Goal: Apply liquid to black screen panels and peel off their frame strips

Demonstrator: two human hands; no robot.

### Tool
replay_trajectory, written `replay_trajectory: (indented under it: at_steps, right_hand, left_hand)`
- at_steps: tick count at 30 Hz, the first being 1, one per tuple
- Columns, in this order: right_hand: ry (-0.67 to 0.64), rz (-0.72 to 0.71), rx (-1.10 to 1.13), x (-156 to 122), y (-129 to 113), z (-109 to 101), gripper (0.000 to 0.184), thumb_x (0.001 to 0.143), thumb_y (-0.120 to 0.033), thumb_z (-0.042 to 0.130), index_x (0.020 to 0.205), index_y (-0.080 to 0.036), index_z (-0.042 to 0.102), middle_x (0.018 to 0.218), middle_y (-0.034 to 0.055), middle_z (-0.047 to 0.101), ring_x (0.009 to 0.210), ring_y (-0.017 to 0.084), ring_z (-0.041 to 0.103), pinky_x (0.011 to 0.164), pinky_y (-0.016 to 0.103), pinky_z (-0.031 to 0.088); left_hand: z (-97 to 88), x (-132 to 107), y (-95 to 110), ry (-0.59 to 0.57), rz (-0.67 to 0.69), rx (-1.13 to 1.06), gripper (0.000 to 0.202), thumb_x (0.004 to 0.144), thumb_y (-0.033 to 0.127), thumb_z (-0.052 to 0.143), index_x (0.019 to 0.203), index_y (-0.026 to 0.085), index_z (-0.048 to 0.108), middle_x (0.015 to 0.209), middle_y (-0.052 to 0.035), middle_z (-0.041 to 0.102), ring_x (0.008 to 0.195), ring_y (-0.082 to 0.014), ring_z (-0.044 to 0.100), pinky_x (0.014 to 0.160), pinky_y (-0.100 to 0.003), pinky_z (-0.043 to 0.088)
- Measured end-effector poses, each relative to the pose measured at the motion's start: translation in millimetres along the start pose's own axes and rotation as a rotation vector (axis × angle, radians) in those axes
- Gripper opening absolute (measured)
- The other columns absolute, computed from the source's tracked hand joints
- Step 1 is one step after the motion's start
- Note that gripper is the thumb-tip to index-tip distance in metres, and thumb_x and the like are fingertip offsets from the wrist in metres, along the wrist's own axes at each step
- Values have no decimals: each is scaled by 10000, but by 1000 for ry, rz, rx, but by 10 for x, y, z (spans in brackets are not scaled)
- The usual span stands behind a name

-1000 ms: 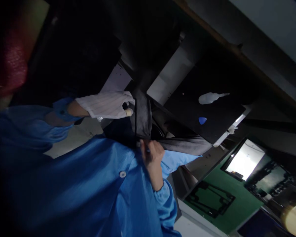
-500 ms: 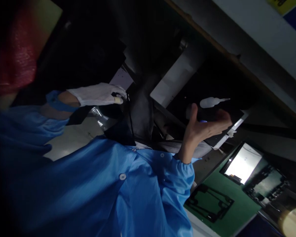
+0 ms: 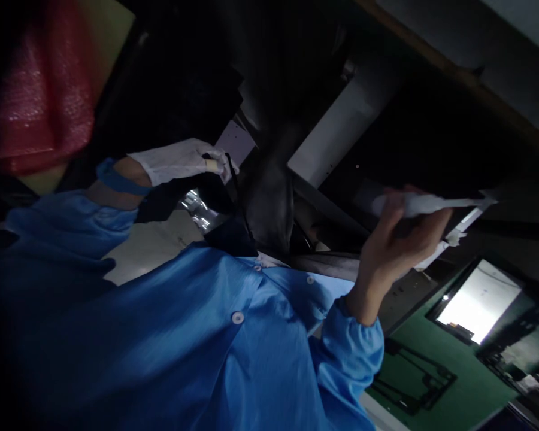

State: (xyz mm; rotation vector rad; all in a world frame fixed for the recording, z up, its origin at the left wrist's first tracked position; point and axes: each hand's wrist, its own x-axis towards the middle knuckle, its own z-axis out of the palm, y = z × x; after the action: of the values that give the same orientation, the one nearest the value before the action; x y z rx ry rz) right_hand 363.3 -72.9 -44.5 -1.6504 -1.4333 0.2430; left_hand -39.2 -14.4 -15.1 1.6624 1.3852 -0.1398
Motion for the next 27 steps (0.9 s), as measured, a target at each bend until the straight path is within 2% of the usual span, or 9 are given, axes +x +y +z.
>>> replay_trajectory:
  at_steps: [3, 4, 7, 11, 16, 22, 27]
  right_hand:
    - [-144, -8, 3, -532, -151, -204, 611, 1172, -767, 530, 1264, -210, 764, 903, 64, 774, 736, 237, 720, 733, 392, 587]
    - [-226, 7, 34, -717, -152, -250, 625, 1173, -775, 518, 1292, -213, 764, 887, 62, 783, 723, 236, 724, 702, 375, 580]
    - [-455, 80, 116, -1229, -104, -320, 607, 1154, -772, 566, 1329, -220, 748, 1003, 96, 837, 772, 241, 773, 667, 340, 587]
    - [-594, 189, 203, -1694, -136, -343, 535, 1120, -766, 647, 1138, -245, 767, 865, 46, 805, 686, 221, 731, 622, 309, 566]
    - [-613, 201, 205, -1866, -309, -422, 450, 1107, -689, 727, 1082, -250, 824, 842, 35, 810, 623, 204, 679, 597, 320, 566]
    - [-560, 41, 168, -1854, -445, -512, 245, 1127, -484, 790, 1205, -254, 826, 891, 31, 834, 588, 189, 679, 599, 330, 600]
    - [-565, -21, 71, -1854, -504, -518, 312, 1166, -541, 724, 1184, -240, 805, 878, 46, 825, 624, 212, 728, 598, 345, 617]
  left_hand:
    - [-6, -61, 109, 27, -51, -104, 512, 904, 437, 537, 1201, 127, 814, 1240, -27, 839, 1179, -207, 700, 1188, -410, 523]
    - [-9, -75, 129, 22, -58, -127, 483, 897, 389, 558, 1221, 130, 806, 1272, -44, 834, 1211, -216, 699, 1194, -406, 519]
    - [-9, -88, 132, 11, -78, -174, 415, 916, 311, 597, 1238, 128, 785, 1311, -74, 820, 1263, -227, 691, 1215, -402, 509]
    - [-5, -80, 95, 6, -82, -172, 395, 970, 276, 594, 1288, 124, 773, 1340, -67, 807, 1265, -207, 691, 1229, -401, 494]
    - [-24, -132, 159, -1, -117, -151, 429, 987, 258, 571, 1329, 128, 794, 1369, -61, 792, 1281, -219, 685, 1229, -395, 477]
    - [-42, -192, 259, 3, -131, -131, 422, 1006, 277, 606, 1354, 148, 807, 1387, -50, 798, 1291, -215, 674, 1246, -387, 462]
    - [-53, -215, 289, -10, -100, -103, 470, 991, 327, 590, 1363, 136, 804, 1352, -56, 793, 1236, -214, 660, 1230, -370, 479]
